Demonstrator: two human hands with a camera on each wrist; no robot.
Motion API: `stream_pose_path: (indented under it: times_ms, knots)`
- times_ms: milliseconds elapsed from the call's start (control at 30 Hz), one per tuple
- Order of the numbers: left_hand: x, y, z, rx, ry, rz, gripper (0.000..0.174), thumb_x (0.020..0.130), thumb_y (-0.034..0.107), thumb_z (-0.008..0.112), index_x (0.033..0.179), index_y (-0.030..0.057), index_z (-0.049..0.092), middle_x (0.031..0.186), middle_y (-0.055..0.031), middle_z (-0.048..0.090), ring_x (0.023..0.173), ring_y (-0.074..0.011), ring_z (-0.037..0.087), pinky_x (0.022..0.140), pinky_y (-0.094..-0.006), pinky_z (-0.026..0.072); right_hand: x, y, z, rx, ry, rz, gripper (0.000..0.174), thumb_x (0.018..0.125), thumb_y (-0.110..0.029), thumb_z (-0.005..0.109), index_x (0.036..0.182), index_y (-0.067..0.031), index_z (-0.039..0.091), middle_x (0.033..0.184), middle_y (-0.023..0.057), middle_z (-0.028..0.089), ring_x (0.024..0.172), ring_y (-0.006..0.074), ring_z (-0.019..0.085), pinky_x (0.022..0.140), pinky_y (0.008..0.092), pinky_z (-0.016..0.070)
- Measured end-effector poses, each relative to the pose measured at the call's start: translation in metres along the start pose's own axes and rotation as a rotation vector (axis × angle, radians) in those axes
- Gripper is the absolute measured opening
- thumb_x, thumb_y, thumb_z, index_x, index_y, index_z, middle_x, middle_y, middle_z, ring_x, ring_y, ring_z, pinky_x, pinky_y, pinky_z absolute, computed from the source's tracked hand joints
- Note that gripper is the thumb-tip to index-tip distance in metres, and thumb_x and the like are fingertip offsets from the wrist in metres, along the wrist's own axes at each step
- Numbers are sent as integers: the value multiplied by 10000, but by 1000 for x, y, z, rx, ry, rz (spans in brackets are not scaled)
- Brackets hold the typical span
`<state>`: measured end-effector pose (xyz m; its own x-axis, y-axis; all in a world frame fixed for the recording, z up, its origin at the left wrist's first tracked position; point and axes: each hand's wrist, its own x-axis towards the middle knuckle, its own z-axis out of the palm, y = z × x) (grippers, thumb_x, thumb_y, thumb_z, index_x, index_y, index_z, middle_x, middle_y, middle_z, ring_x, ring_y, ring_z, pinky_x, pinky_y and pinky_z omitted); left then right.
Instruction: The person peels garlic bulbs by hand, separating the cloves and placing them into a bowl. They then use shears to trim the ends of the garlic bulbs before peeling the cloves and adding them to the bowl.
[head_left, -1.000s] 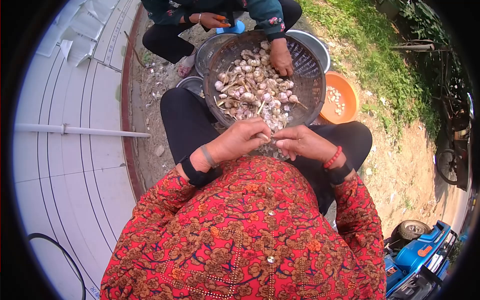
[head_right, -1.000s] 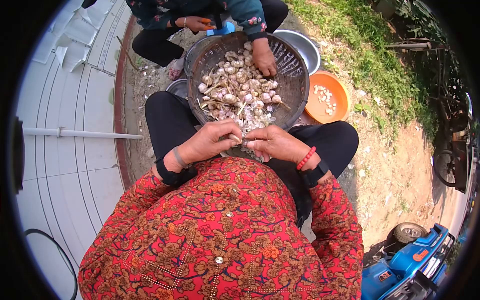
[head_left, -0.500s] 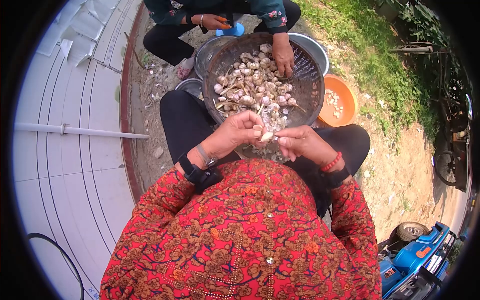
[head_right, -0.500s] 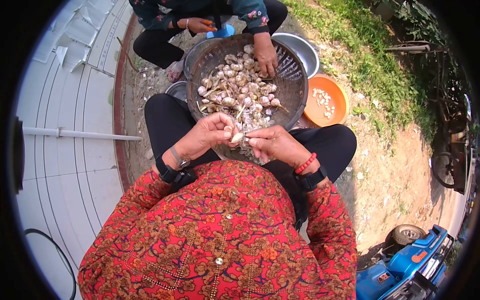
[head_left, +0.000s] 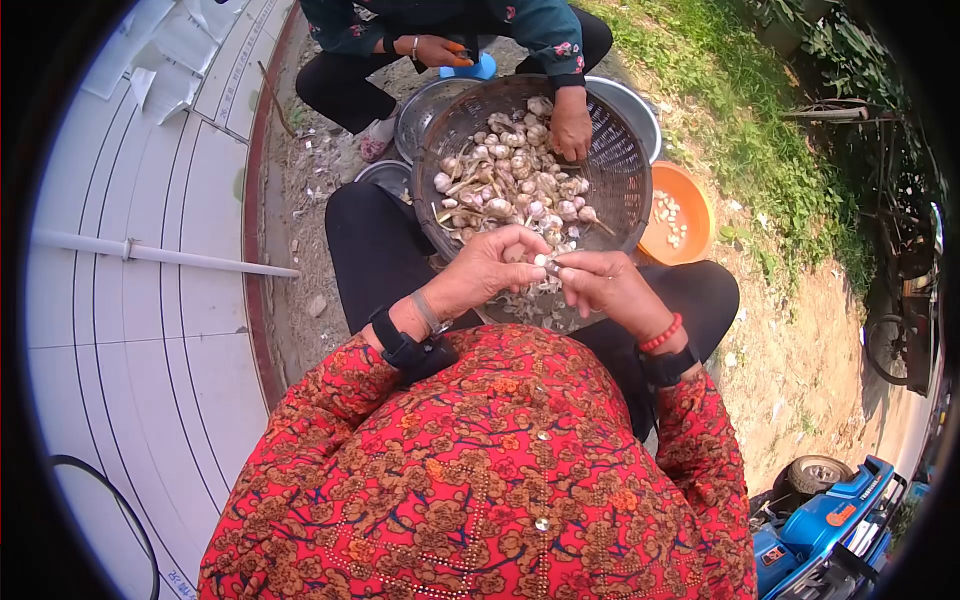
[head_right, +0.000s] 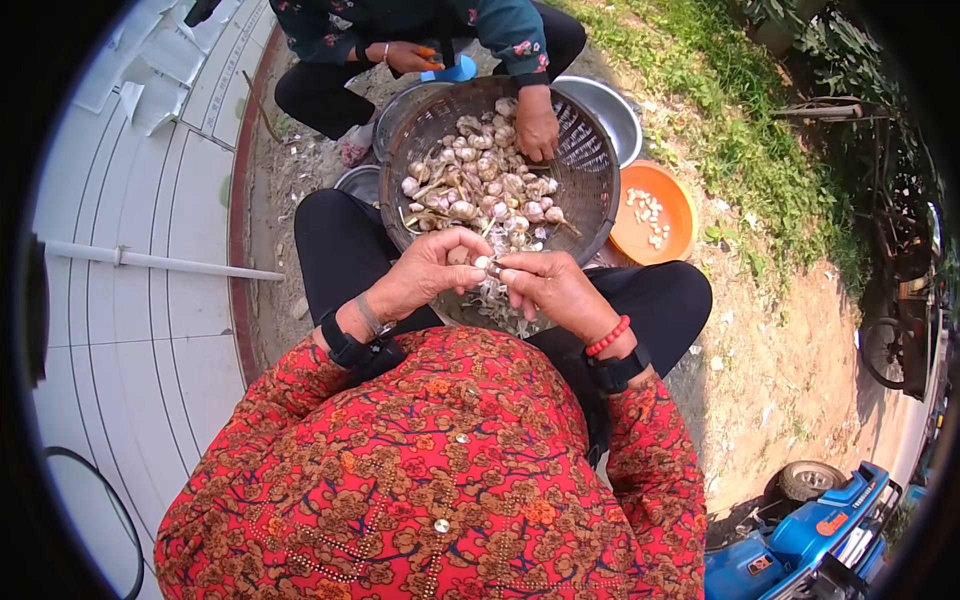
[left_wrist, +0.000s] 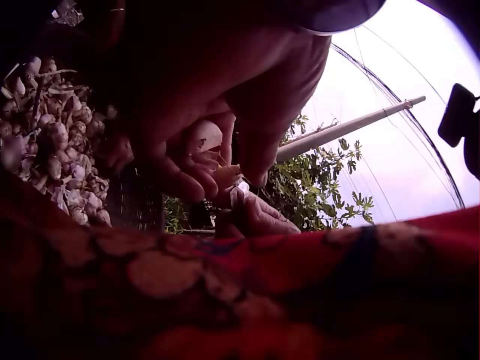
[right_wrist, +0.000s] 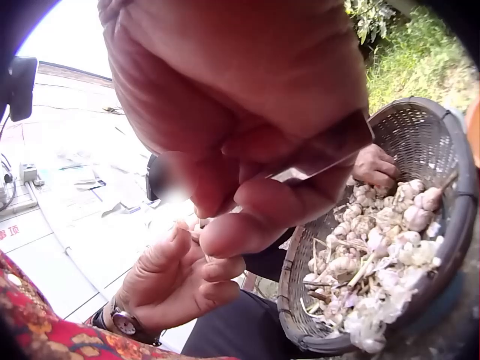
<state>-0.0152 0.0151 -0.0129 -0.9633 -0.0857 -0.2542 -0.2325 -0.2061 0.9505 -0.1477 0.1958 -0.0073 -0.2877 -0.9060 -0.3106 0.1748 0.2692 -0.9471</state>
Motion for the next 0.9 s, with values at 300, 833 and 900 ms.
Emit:
stream_pose_path:
  times_ms: [300, 833, 900]
  knots:
    - [5, -9, -10, -184, 39, -23, 209, 956, 220, 545, 1074, 52, 580, 860, 11, 582, 717, -54, 538, 655, -205, 462, -3, -11, 9, 140, 9, 35, 253, 941, -145, 543, 1121, 12, 628, 681, 17, 587, 537, 70, 543, 488, 195, 441]
    - [-6, -4, -18, -423, -35, -113, 168, 917, 117, 585, 1063, 36, 569, 941, -39, 627, 806, -101, 622, 748, -234, 525, 0, 1, 5, -64, -57, -55, 289, 935, -144, 549, 1182, 3, 583, 770, 1, 593, 623, 63, 569, 551, 215, 459]
    - [-7, -6, -19, -444, -45, -126, 165, 918, 121, 586, 1058, 35, 570, 939, -40, 627, 809, -100, 621, 748, -232, 523, 0, 3, 5, -22, -61, -17, 290, 939, -145, 544, 1187, 1, 583, 768, 2, 599, 629, 63, 572, 555, 215, 463]
